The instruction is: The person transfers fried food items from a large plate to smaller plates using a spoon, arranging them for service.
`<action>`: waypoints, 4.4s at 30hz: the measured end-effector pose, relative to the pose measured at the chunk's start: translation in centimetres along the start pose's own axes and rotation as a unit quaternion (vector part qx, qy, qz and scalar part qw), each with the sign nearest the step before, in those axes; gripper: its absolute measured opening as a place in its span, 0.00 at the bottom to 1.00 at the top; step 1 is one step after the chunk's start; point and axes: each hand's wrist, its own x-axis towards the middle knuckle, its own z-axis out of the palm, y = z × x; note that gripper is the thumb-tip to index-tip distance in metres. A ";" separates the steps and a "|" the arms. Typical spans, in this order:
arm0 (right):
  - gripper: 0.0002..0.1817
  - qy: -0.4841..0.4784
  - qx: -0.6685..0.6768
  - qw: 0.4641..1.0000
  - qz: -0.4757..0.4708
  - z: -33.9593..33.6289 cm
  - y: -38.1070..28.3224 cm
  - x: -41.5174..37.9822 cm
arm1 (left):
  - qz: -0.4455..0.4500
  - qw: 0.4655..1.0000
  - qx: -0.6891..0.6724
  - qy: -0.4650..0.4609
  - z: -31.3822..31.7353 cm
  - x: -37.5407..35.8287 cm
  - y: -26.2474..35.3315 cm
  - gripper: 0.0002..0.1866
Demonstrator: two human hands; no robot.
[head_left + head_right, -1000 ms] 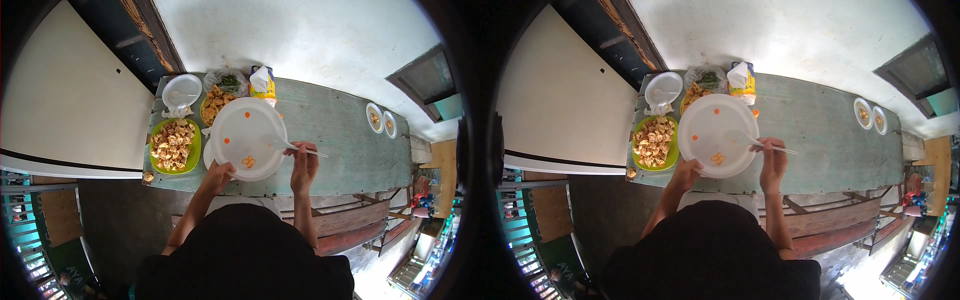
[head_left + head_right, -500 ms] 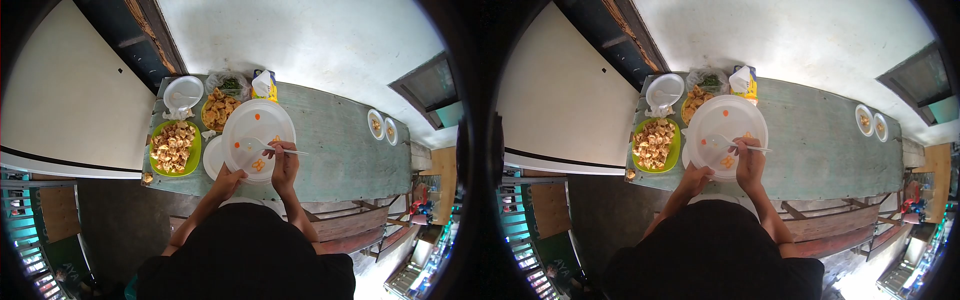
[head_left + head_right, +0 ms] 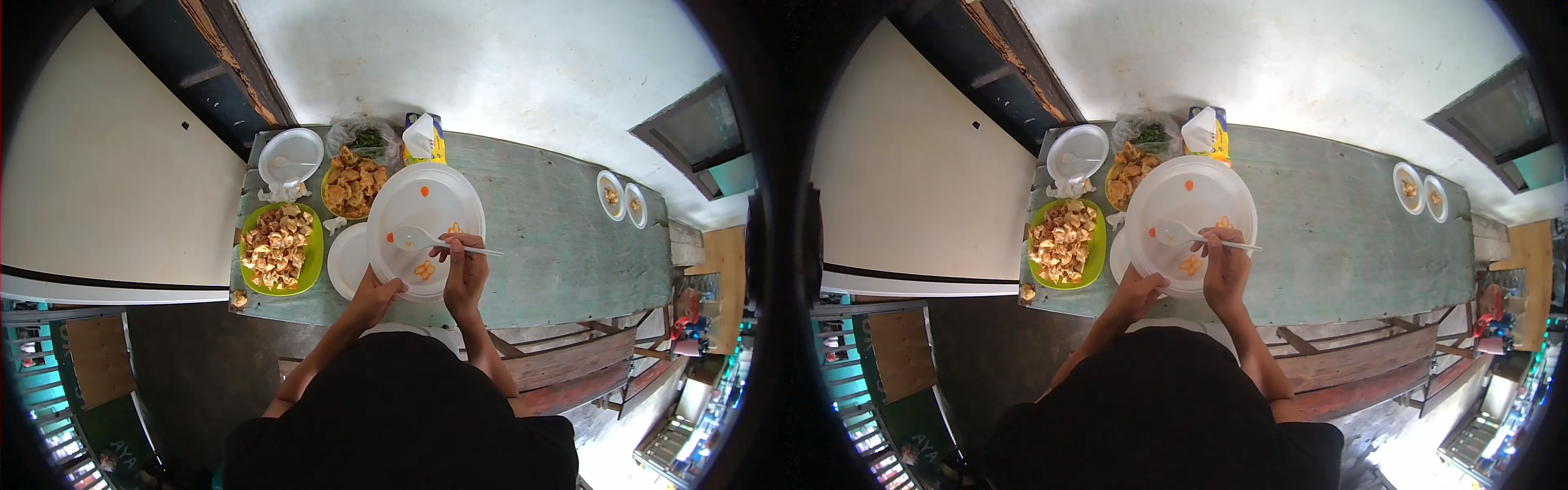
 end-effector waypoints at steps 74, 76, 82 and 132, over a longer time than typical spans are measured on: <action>0.09 -0.044 -0.221 0.930 -0.292 1.2 -3.1 -1.3 | 0.186 0.969 0.117 -0.112 -0.2 1.1 1.0 0.36; 0.09 -0.051 -0.220 0.928 -0.297 1.3 -3.2 -1.3 | 0.189 0.969 0.113 -0.108 -0.3 1.1 1.0 0.36; 0.09 -0.054 -0.214 0.929 -0.297 1.4 -3.2 -1.1 | 0.196 0.969 0.105 -0.109 -0.2 1.0 1.0 0.36; 0.06 0.011 0.034 0.999 -0.035 0.6 -0.5 -0.9 | 0.215 0.970 0.065 -0.092 -0.1 1.7 0.9 0.34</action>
